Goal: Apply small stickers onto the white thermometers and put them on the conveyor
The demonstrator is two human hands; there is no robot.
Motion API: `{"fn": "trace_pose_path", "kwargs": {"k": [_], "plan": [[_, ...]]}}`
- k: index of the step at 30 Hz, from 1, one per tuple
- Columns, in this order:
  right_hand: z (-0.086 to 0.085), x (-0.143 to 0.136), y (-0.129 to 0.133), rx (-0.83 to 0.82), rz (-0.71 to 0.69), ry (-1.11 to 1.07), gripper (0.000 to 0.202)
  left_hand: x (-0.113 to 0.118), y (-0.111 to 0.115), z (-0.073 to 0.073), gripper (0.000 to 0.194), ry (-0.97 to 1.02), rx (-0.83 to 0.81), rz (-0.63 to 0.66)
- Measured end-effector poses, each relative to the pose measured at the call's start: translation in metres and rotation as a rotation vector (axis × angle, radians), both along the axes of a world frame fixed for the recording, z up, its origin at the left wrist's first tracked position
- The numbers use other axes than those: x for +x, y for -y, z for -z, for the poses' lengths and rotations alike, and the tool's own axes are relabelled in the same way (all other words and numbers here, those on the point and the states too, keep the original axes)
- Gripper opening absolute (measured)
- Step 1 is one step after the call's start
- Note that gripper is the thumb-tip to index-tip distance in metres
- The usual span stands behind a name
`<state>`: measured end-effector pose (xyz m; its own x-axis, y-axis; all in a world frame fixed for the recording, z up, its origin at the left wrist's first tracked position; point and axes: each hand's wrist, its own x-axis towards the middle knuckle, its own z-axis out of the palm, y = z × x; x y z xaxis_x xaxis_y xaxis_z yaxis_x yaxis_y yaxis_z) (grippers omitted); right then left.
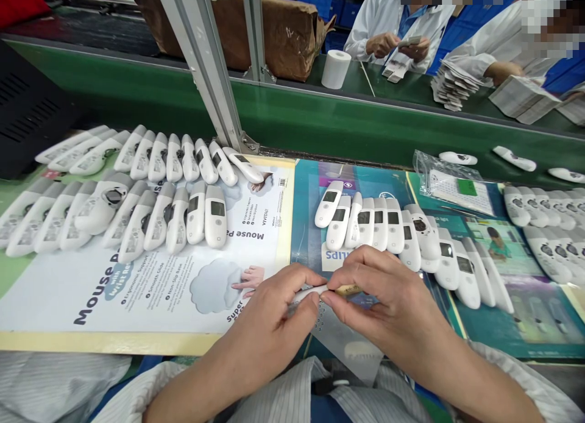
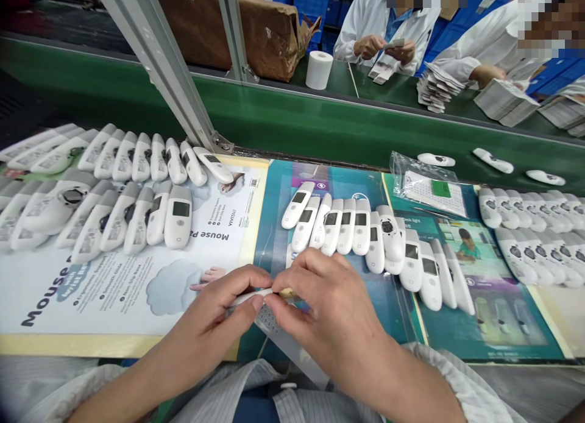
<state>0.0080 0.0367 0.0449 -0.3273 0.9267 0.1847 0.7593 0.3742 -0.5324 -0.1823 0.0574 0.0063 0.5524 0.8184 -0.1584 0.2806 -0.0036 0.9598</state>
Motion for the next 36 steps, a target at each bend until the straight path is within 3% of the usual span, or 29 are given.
{"fn": "trace_pose_path", "kwargs": {"k": [7, 9, 11, 15, 19, 22, 25, 28, 30, 32, 34, 36], "plan": [[-0.02, 0.017, 0.005, 0.169, 0.027, 0.158, 0.01, 0.002, -0.002, 0.0, 0.024, 0.076, -0.114, -0.102], [-0.024, 0.025, 0.004, 0.15, 0.057, 0.109, 0.021, 0.002, -0.004, -0.001, 0.024, 0.103, -0.132, -0.155], [-0.023, 0.03, 0.0, 0.051, 0.029, 0.031, 0.031, 0.0, -0.005, 0.0, 0.025, 0.155, -0.162, -0.182], [-0.017, 0.027, -0.023, -0.219, -0.095, -0.119, 0.016, -0.004, -0.012, 0.0, 0.024, 0.314, -0.196, -0.214], [-0.018, 0.021, -0.06, -0.246, -0.072, -0.259, 0.015, -0.012, -0.03, -0.009, 0.031, 0.359, -0.218, -0.259], [-0.02, 0.02, -0.085, -0.354, -0.044, -0.318, 0.021, -0.016, -0.043, -0.016, 0.043, 0.398, -0.328, -0.26], [-0.019, 0.018, -0.1, -0.453, -0.042, -0.358, 0.027, -0.021, -0.051, -0.017, 0.047, 0.431, -0.317, -0.249], [-0.019, 0.025, -0.123, -0.5, -0.035, -0.358, 0.032, -0.031, -0.067, -0.019, 0.05, 0.185, -0.079, -0.227], [-0.02, 0.038, -0.151, -0.482, 0.058, -0.329, 0.037, -0.039, -0.088, -0.024, 0.051, -0.183, 0.265, -0.28], [-0.02, 0.059, -0.189, -0.43, 0.24, -0.294, 0.042, -0.045, -0.115, -0.03, 0.052, -0.622, 0.591, -0.355], [-0.018, 0.083, -0.227, -0.404, 0.383, -0.256, 0.043, -0.044, -0.144, -0.036, 0.052, -0.922, 0.694, -0.364], [-0.013, 0.105, -0.257, -0.411, 0.471, -0.195, 0.042, -0.035, -0.167, -0.038, 0.049, -1.038, 0.679, -0.332]]}}
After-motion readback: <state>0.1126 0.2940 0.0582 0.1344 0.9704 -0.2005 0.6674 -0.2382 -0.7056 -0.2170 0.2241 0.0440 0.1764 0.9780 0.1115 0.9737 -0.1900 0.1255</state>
